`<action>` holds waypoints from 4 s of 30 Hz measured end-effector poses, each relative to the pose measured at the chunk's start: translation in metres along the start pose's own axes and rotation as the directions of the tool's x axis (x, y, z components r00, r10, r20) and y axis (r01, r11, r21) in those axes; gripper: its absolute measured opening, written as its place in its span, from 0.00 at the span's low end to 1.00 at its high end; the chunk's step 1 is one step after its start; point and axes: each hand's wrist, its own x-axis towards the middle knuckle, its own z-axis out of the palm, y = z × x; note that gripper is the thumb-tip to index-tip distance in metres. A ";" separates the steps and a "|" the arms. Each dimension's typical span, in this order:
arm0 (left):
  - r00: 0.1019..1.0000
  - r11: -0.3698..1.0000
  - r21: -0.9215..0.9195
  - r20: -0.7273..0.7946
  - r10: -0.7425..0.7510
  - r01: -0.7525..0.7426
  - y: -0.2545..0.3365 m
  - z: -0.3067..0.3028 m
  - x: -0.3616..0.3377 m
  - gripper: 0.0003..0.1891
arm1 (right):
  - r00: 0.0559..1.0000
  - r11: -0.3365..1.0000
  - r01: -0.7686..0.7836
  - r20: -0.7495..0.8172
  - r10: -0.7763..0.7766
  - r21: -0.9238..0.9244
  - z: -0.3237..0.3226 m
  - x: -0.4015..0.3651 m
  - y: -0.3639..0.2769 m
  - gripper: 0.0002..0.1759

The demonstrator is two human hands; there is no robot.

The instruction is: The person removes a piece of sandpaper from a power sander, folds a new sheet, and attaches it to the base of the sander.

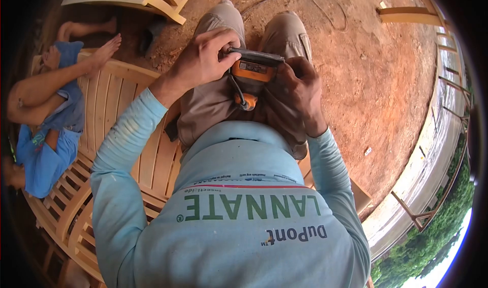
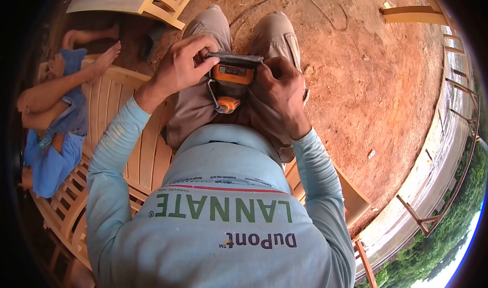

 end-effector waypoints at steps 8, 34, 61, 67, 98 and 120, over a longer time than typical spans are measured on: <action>0.992 0.995 -0.082 -0.105 -0.069 0.061 -0.010 0.009 -0.022 0.14 | 0.969 0.969 0.245 -0.037 -0.244 0.026 0.004 -0.002 0.019 0.08; 0.908 0.878 0.303 0.317 0.273 -0.370 0.017 -0.001 0.046 0.08 | 0.949 0.952 0.302 -0.084 -0.305 -0.052 0.008 -0.003 0.016 0.07; 0.850 0.847 0.358 0.492 0.187 -0.394 0.029 0.001 0.065 0.08 | 0.936 0.934 0.348 -0.093 -0.340 0.077 0.013 0.000 0.023 0.06; 0.825 0.831 0.364 0.534 0.183 -0.420 0.032 0.004 0.072 0.09 | 0.947 0.942 0.319 -0.071 -0.313 0.102 0.012 0.002 0.026 0.07; 0.990 0.981 0.162 0.107 0.091 -0.108 0.001 -0.006 0.016 0.16 | 0.940 0.930 0.341 -0.045 -0.339 0.138 0.011 0.005 0.031 0.08; 0.883 0.897 -0.194 -0.188 -0.431 0.397 -0.004 0.030 -0.035 0.09 | 0.965 0.955 0.261 -0.004 -0.263 0.143 0.009 0.003 0.026 0.07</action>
